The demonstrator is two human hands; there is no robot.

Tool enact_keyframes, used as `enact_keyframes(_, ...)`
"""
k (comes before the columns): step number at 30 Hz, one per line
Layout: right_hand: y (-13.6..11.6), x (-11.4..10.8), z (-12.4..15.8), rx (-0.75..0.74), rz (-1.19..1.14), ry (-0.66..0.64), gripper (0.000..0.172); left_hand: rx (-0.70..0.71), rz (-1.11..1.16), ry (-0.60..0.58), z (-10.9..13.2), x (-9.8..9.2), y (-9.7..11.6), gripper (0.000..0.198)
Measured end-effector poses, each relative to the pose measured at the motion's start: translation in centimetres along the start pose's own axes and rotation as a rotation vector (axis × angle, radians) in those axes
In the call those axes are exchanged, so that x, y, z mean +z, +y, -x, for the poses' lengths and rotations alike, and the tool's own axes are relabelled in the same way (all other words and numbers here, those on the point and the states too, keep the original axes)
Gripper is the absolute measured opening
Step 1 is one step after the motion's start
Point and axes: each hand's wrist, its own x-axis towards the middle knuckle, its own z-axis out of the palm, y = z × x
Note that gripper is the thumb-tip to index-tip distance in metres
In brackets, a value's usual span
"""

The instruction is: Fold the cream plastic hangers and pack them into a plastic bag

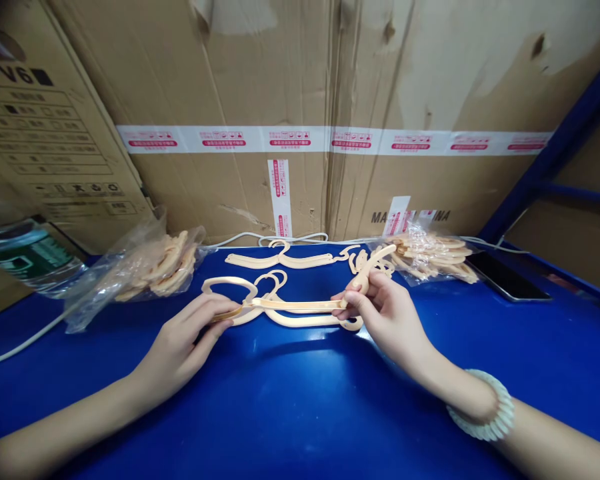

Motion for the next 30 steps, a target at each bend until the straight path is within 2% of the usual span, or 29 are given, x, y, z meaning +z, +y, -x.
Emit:
enact_keyframes(9,0.5,0.0,0.1,-0.108,0.034,0.043,0.035,-0.014,-0.047,-0.030,0.1,-0.1,0.4,0.026)
enact_keyframes(13,0.4,-0.3,-0.3,-0.042,-0.022,-0.021,0.033,-0.074,-0.011,-0.016,0.0,-0.1,0.4,0.023)
enact_keyframes(16,0.3,-1.2,-0.9,0.015,-0.071,-0.052,0.030,-0.106,-0.004,-0.059,-0.3,-0.7,0.2,0.018)
enact_keyframes(20,0.1,-3.7,-2.4,0.055,-0.175,-0.005,0.025,-0.067,-0.071,-0.168,-1.0,-2.8,-0.3,0.019)
enact_keyframes(22,0.0,-5.3,-3.2,0.107,-0.138,-0.079,0.025,-0.010,-0.159,-0.209,-1.5,-3.9,-0.5,0.020)
enact_keyframes(25,-0.4,-7.6,-4.0,0.134,0.090,-0.303,0.025,0.092,-0.306,-0.280,-1.9,-4.8,-0.5,0.021)
enact_keyframes(30,-1.1,-9.3,-4.0,-0.010,0.526,-0.562,0.023,0.176,-0.381,-0.391,-1.5,-4.3,-0.5,0.023)
